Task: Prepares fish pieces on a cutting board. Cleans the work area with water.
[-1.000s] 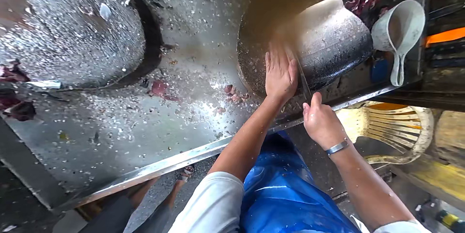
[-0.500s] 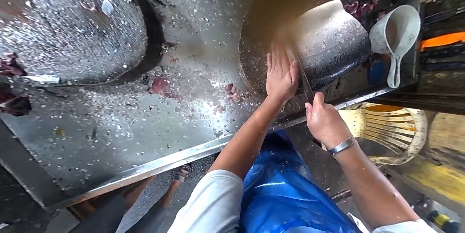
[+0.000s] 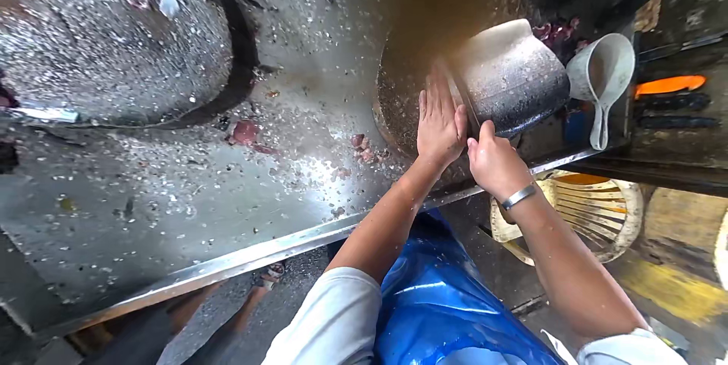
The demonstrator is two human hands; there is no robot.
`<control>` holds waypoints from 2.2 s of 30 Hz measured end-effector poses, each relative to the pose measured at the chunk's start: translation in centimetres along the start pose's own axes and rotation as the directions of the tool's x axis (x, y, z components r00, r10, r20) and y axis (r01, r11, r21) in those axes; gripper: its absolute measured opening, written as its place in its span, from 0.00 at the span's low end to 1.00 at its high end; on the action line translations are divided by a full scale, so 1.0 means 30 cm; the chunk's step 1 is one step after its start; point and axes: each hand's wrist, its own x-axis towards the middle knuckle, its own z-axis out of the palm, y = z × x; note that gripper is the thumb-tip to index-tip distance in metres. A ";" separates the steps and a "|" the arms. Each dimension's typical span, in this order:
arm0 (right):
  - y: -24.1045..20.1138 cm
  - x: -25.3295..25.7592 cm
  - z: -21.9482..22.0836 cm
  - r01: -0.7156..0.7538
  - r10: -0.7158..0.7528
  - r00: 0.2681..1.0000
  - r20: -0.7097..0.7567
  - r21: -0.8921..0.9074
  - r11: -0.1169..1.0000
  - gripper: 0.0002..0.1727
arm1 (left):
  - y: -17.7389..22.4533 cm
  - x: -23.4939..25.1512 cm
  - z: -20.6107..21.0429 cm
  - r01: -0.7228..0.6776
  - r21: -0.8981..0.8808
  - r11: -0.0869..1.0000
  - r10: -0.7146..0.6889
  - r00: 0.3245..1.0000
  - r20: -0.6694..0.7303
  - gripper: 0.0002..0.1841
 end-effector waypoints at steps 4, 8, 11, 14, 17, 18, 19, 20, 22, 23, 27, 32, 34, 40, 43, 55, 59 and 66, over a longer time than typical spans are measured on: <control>0.054 -0.075 0.028 0.019 -0.019 0.999 -0.035 0.000 1.000 0.23 | -0.003 -0.020 0.002 -0.008 -0.005 1.000 0.008 1.000 0.007 0.40; 0.039 -0.077 -0.007 -0.015 0.016 0.999 0.031 -0.043 0.999 0.23 | 0.001 -0.013 -0.003 0.005 0.001 1.000 -0.005 1.000 0.029 0.39; -0.010 -0.006 -0.024 -0.030 0.032 0.998 0.061 -0.033 0.999 0.24 | 0.001 -0.014 -0.001 0.013 -0.002 1.000 -0.013 1.000 0.020 0.39; 0.036 -0.062 -0.016 -0.007 0.008 0.999 0.031 -0.027 1.000 0.24 | 0.008 -0.026 -0.002 0.002 -0.013 1.000 -0.002 1.000 0.010 0.39; 0.049 -0.053 0.001 -0.018 0.018 0.998 0.066 -0.010 1.000 0.24 | 0.002 -0.013 -0.010 0.006 -0.001 1.000 -0.006 1.000 0.028 0.39; 0.048 -0.039 0.023 -0.022 0.022 0.998 0.056 0.012 1.000 0.26 | 0.005 -0.023 -0.012 0.015 -0.010 1.000 -0.015 0.999 0.044 0.39; 0.044 -0.026 0.038 -0.026 0.025 0.999 0.039 0.026 0.999 0.26 | 0.006 -0.020 -0.010 0.014 -0.016 1.000 -0.013 0.999 0.036 0.39; 0.045 -0.033 0.041 -0.028 0.027 0.999 0.035 0.030 0.999 0.25 | 0.008 -0.027 -0.008 0.012 -0.022 1.000 -0.012 0.999 0.036 0.39; 0.038 -0.043 0.019 -0.031 0.030 0.997 0.065 0.010 0.999 0.25 | 0.006 -0.026 -0.014 0.009 -0.018 1.000 -0.009 0.999 0.040 0.39; 0.033 -0.035 0.021 -0.039 0.039 0.996 0.075 0.006 0.999 0.25 | 0.001 -0.018 -0.015 0.008 -0.014 1.000 -0.008 0.999 0.037 0.39; 0.041 -0.064 0.041 -0.064 0.064 0.995 0.074 0.000 0.998 0.25 | 0.006 -0.039 -0.013 0.008 -0.030 1.000 -0.007 0.999 0.039 0.39; 0.005 -0.025 0.031 -0.087 0.087 0.990 0.113 0.002 0.996 0.26 | 0.001 -0.031 -0.014 0.014 -0.057 0.998 -0.013 1.000 0.015 0.38; 0.010 -0.037 0.026 -0.096 0.096 0.987 0.127 -0.002 0.995 0.26 | 0.012 -0.058 -0.008 0.022 -0.052 0.998 -0.020 1.000 0.023 0.37; 0.198 -0.231 0.112 -0.103 0.104 0.978 0.182 -0.016 0.995 0.25 | 0.039 -0.066 -0.015 0.073 -0.020 0.997 -0.073 0.997 -0.006 0.35; 0.242 -0.304 0.137 -0.118 0.133 0.956 0.263 -0.069 0.991 0.25 | 0.077 -0.080 -0.072 0.216 -0.028 0.976 -0.215 0.976 0.029 0.35; 0.239 -0.319 0.165 -0.092 0.092 0.968 0.233 -0.011 0.996 0.26 | -0.011 0.005 -0.335 0.547 -0.110 0.830 -0.516 0.828 0.220 0.16; 0.246 -0.327 0.183 -0.090 0.084 0.972 0.220 0.017 0.996 0.26 | -0.056 -0.020 -0.354 0.565 -0.255 0.784 -0.521 0.824 0.224 0.18; 0.220 -0.360 0.206 -0.101 0.098 0.983 0.153 0.011 0.995 0.26 | -0.093 -0.031 -0.405 0.521 -0.217 0.826 -0.485 0.852 0.197 0.21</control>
